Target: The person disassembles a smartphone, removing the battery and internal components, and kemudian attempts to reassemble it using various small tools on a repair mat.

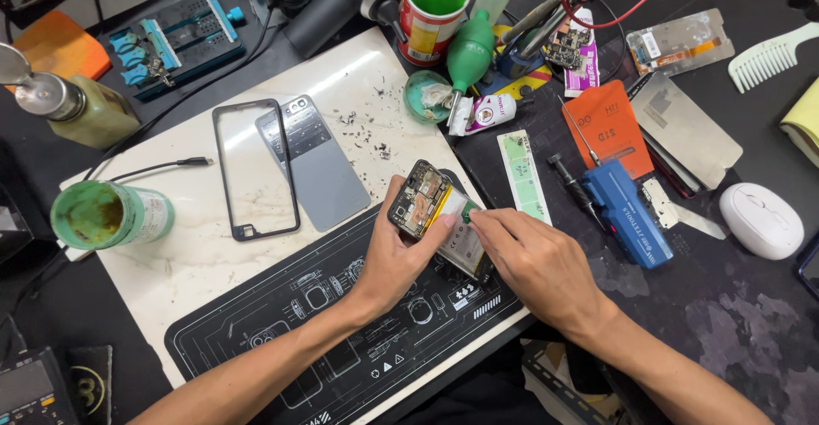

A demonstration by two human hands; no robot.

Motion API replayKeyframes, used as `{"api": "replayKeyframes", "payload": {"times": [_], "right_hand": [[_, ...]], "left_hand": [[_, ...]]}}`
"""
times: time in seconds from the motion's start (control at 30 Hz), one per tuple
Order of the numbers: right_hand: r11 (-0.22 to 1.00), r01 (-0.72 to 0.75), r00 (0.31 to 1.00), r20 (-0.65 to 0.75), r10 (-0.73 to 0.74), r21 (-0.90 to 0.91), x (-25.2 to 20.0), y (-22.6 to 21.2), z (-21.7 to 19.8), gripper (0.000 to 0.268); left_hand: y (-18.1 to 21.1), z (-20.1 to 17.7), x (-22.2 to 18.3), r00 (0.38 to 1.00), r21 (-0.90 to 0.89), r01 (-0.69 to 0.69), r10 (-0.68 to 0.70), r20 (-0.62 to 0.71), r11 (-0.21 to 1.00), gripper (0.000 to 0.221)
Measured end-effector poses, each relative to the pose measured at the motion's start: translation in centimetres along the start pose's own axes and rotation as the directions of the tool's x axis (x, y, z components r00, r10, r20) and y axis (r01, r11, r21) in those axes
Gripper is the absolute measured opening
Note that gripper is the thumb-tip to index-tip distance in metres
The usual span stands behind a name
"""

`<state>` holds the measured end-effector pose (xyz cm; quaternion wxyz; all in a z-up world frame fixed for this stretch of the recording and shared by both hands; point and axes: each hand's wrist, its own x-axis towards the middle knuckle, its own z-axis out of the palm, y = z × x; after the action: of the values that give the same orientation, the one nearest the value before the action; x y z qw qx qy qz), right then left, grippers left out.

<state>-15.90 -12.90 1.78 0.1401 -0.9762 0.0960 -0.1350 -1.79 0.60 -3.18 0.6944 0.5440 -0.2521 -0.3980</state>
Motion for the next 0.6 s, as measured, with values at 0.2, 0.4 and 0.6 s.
{"api": "replayKeyframes", "payload": {"times": [0.2, 0.4, 0.6], "right_hand": [[0.999, 0.024, 0.998, -0.062, -0.025, -0.028, 0.0, 0.1, 0.9, 0.023], [0.996, -0.085, 0.996, -0.021, 0.086, 0.019, 0.8, 0.5, 0.7, 0.015], [0.985, -0.09, 0.996, 0.002, 0.091, 0.144, 1.2, 0.1, -0.8, 0.022]], "left_hand": [[-0.3, 0.1, 0.2, 1.0, 0.027, -0.027, 0.027, 0.008, 0.999, 0.026], [-0.4, 0.5, -0.2, 0.999, 0.042, -0.04, 0.041, -0.012, 0.998, 0.024], [-0.2, 0.6, 0.0, 0.998, -0.015, -0.036, 0.036, -0.043, 0.999, 0.024]]}}
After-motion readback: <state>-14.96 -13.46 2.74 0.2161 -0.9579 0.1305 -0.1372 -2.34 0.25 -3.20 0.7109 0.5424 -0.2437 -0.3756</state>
